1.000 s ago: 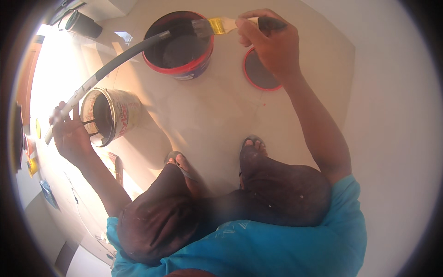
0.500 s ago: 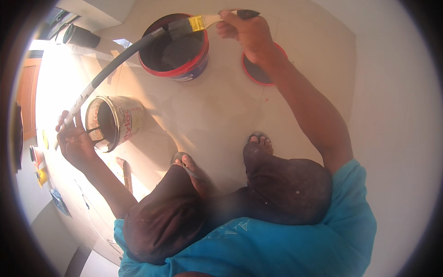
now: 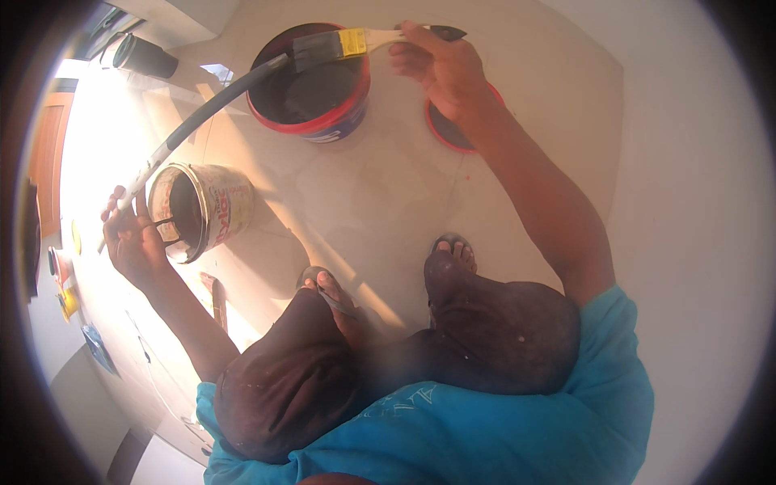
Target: The person pours paint from a can into a bucket, then uses a paintbrush to stir the contents. They scrape excess paint from the brush onto a PVC pipe and continue mixing. Finally, they move the bucket and pick up a paint roller.
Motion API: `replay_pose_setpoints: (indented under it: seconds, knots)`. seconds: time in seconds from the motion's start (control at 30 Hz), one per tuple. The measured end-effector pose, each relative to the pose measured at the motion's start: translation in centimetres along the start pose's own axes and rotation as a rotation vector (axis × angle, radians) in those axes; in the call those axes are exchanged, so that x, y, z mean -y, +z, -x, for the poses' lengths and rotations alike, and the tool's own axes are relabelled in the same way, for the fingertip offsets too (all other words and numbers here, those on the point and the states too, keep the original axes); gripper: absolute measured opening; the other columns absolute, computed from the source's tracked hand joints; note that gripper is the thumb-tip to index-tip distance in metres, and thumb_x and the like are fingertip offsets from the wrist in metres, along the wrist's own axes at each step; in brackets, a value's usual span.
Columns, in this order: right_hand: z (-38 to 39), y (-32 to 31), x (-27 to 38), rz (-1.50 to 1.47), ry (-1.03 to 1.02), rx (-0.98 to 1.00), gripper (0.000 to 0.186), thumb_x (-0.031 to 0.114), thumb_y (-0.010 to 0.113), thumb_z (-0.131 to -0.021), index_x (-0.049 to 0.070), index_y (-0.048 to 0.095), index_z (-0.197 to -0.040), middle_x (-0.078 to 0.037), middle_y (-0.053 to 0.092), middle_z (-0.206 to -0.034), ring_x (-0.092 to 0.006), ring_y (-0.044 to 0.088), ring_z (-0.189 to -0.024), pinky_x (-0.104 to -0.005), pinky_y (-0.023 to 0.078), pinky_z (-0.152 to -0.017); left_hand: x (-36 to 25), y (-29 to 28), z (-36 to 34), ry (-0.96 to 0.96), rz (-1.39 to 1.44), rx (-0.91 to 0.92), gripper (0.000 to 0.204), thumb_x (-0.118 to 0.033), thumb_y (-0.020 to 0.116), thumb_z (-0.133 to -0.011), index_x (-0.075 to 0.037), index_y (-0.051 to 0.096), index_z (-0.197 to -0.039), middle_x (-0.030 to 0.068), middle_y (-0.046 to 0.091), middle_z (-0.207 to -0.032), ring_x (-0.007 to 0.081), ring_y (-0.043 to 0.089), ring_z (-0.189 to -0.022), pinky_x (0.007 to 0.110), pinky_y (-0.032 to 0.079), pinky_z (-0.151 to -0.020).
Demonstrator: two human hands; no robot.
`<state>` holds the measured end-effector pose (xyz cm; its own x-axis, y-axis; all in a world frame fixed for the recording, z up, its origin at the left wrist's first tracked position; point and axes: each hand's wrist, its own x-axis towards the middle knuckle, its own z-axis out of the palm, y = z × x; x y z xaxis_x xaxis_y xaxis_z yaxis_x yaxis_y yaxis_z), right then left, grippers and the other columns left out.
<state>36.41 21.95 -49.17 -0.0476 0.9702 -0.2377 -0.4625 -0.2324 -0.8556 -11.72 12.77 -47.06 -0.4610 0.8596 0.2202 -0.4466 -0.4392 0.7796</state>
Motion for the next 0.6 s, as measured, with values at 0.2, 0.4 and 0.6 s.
replay_pose_setpoints:
  seconds: [0.2,0.4,0.6]
  knots:
    - [2.2,0.8,0.2,0.930,-0.647,0.220,0.021,0.006,0.076,-0.091,0.001,0.072,-0.111,-0.008,0.073,-0.099,-0.0173,0.069,-0.084,-0.0312,0.056,-0.078,-1.6,0.8,0.4,0.064,-0.071,-0.118,0.015,0.006,0.049,-0.097,0.000,0.048,-0.111,0.0193,0.060,-0.114,0.0385,0.060,-0.125,0.068,0.046,-0.112]
    - [3.9,-0.5,-1.1,1.259,-0.873,0.382,0.026,0.003,0.075,-0.075,0.008,0.078,-0.101,-0.002,0.071,-0.090,-0.0124,0.065,-0.070,-0.0282,0.051,-0.061,-7.0,-1.6,0.2,0.155,-0.076,-0.112,0.018,0.002,0.051,-0.098,0.001,0.063,-0.112,0.0187,0.066,-0.116,0.0407,0.060,-0.128,0.076,0.038,-0.114]
    - [5.1,0.2,0.2,1.278,-0.837,0.385,0.024,0.002,0.073,-0.072,0.008,0.078,-0.095,-0.002,0.070,-0.087,-0.0133,0.065,-0.069,-0.0277,0.051,-0.059,-13.6,-1.3,2.1,0.336,-0.178,-0.220,0.019,-0.004,0.052,-0.099,0.000,0.067,-0.111,0.0160,0.068,-0.114,0.0377,0.062,-0.121,0.072,0.037,-0.111]
